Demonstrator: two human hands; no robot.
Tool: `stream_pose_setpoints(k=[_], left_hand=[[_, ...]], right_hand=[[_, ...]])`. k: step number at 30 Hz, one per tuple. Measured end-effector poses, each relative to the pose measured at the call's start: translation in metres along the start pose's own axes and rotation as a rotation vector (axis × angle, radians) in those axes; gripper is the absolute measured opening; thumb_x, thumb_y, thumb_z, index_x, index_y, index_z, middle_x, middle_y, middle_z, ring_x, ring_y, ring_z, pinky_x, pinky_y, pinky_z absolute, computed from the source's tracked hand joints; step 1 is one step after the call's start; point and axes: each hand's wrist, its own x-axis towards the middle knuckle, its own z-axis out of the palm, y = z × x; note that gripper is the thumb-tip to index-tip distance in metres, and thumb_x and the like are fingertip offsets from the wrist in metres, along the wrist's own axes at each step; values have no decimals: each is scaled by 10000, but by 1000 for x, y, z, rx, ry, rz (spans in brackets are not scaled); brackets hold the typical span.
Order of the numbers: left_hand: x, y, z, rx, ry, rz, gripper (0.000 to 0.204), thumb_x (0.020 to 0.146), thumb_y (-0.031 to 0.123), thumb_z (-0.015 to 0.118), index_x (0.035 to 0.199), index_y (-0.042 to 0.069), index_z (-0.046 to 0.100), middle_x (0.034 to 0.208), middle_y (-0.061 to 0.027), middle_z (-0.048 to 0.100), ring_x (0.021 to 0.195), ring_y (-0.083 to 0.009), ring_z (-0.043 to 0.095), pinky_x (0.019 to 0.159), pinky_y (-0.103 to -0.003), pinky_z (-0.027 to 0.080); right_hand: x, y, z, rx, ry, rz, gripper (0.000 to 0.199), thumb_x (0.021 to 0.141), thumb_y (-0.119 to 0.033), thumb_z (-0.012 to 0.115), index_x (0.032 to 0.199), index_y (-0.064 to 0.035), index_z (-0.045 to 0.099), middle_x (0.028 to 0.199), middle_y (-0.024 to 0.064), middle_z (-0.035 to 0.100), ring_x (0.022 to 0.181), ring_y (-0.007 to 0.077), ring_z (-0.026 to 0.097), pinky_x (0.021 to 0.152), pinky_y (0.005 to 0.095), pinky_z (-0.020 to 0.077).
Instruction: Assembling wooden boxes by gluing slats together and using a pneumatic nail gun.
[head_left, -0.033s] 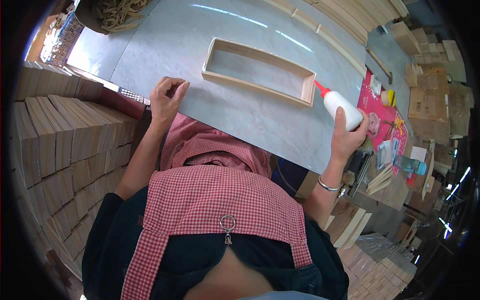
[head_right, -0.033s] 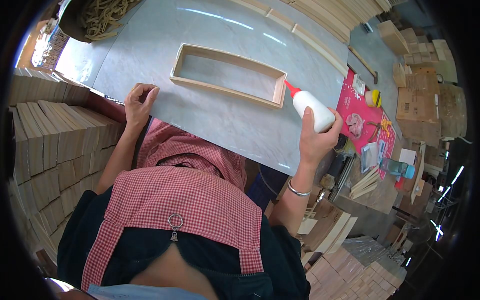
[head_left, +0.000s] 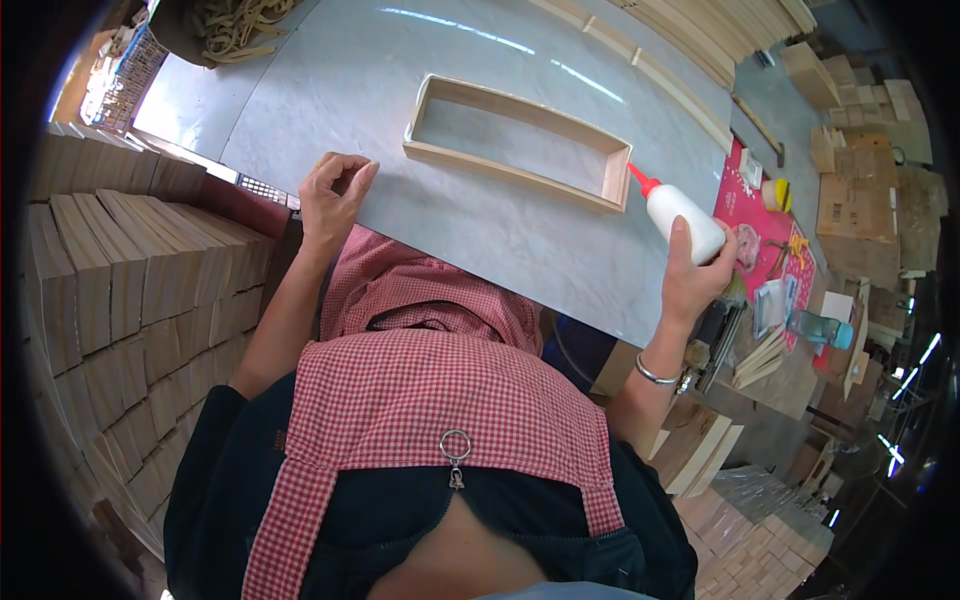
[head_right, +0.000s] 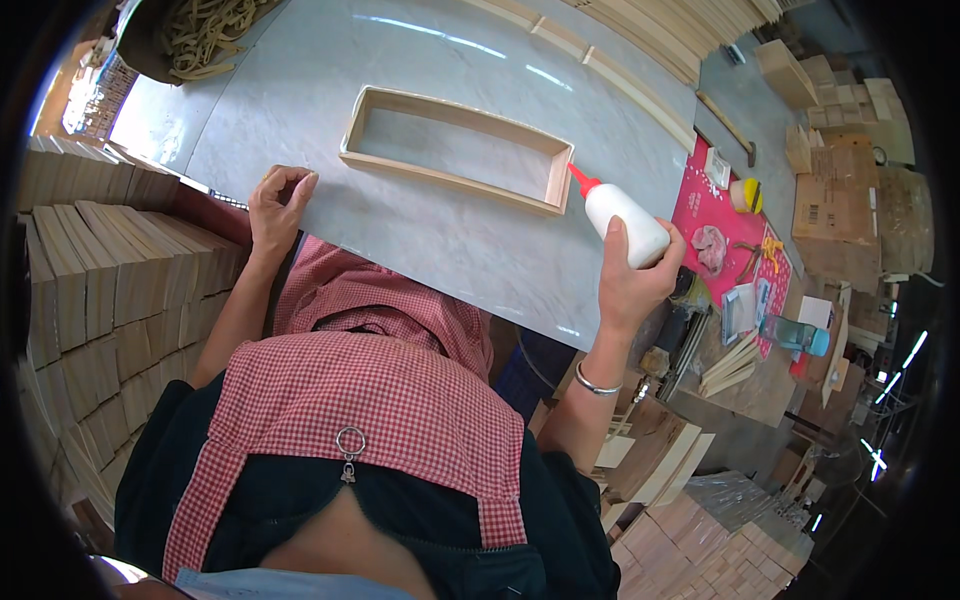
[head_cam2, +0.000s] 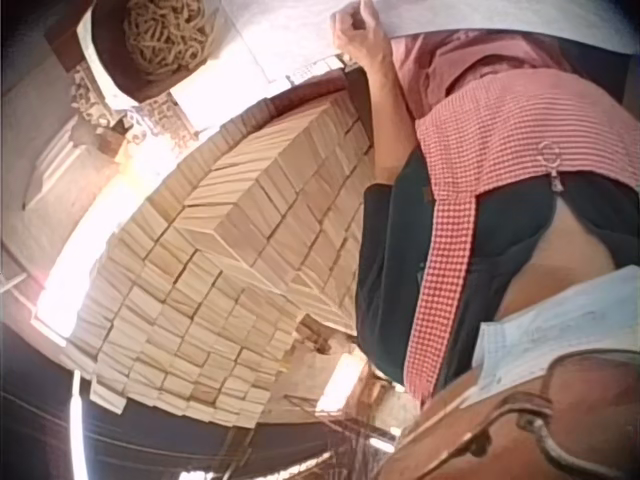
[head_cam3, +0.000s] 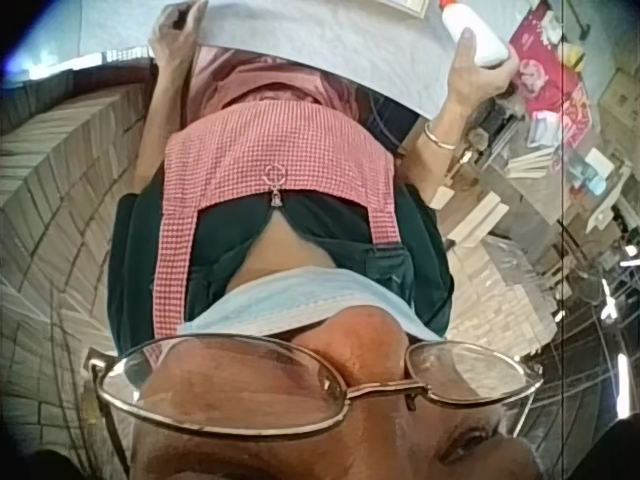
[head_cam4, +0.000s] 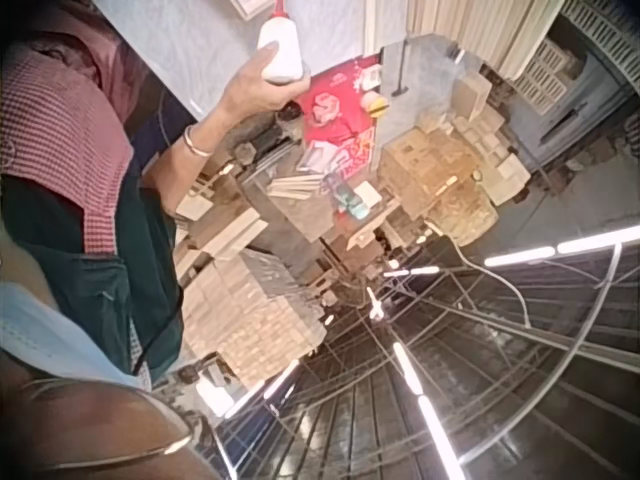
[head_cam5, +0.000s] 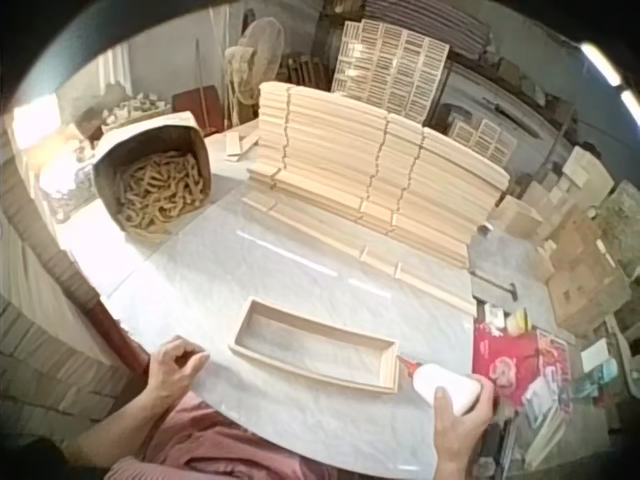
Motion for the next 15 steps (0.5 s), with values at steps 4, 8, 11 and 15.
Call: stream_pose_setpoints(k=[4, 8, 11, 15], left_hand=[[0, -1, 1, 8, 0, 2, 160, 898, 133, 775, 902, -22, 733, 826, -20, 625, 670, -95, 501, 621, -233, 432], [2, -6, -1, -1, 3, 8, 150, 892, 128, 775, 897, -16, 735, 826, -20, 630, 672, -94, 509, 615, -233, 436], [1, -10, -3, 20, 22, 27, 132, 881, 119, 776, 891, -7, 738, 815, -22, 630, 661, -95, 514, 601, -234, 437], [2, -6, -4, 50, 48, 31, 110, 864, 108, 778, 881, 5, 743, 796, -24, 626, 640, -95, 519, 578, -232, 437]], right_hand=[[-16, 1, -18, -16, -15, -14, 463, 855, -277, 785, 1179, -14, 584, 1092, 155, 644, 913, 265, 625, 800, 367, 540], [-32, -2, -32, -5, -39, 0, 462, 853, -263, 780, 1185, -9, 582, 1090, 144, 641, 892, 252, 619, 736, 344, 547], [-37, -12, -36, 0, -68, 68, 466, 855, -253, 770, 1196, -6, 571, 1080, 139, 631, 865, 233, 614, 654, 305, 537], [-47, -44, -5, 240, -193, 194, 476, 857, -253, 760, 1212, -9, 560, 1080, 141, 619, 848, 220, 613, 595, 270, 522]])
